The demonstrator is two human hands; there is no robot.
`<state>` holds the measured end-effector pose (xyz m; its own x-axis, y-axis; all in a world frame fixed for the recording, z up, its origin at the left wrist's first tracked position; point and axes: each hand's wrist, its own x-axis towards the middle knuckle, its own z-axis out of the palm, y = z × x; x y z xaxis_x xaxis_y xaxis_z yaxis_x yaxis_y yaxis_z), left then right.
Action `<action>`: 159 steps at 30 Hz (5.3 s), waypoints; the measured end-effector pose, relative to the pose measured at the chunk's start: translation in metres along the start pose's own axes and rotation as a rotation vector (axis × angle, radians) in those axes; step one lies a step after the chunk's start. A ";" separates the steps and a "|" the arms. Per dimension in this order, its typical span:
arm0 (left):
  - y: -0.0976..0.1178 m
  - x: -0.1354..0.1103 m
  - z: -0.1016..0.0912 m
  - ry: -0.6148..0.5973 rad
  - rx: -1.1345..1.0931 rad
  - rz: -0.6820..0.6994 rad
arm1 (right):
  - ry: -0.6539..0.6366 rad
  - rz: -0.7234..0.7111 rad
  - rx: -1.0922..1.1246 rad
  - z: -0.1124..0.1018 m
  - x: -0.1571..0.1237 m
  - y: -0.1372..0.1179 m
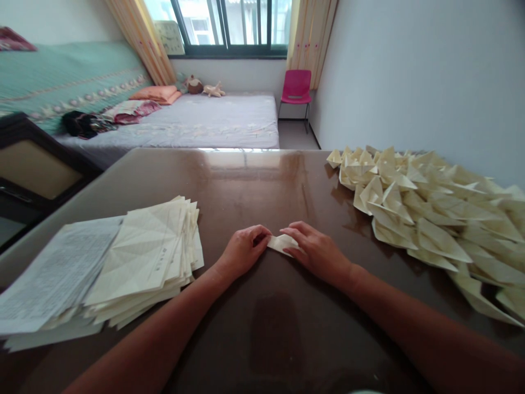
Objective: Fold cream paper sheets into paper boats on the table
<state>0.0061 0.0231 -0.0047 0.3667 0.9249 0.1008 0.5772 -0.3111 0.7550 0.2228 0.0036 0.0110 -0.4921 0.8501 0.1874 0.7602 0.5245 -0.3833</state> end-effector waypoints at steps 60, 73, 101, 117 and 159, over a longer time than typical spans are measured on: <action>0.016 -0.012 0.003 0.046 -0.276 -0.032 | 0.009 0.022 0.326 0.014 0.006 0.004; 0.022 -0.014 0.001 0.002 -0.042 0.024 | 0.186 0.085 0.296 0.016 0.002 -0.001; 0.003 -0.004 -0.015 0.131 -0.175 -0.092 | 0.161 0.252 0.507 0.005 0.011 0.024; 0.015 -0.008 -0.007 -0.051 -0.850 -0.157 | -0.029 0.359 1.229 0.005 0.008 0.012; 0.025 -0.020 0.016 -0.074 -0.181 0.244 | 0.185 -0.039 0.373 0.011 -0.003 -0.013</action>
<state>0.0252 -0.0073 0.0016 0.5344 0.8072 0.2507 0.3291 -0.4719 0.8179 0.2101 -0.0062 0.0054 -0.4073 0.8417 0.3545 0.5199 0.5328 -0.6677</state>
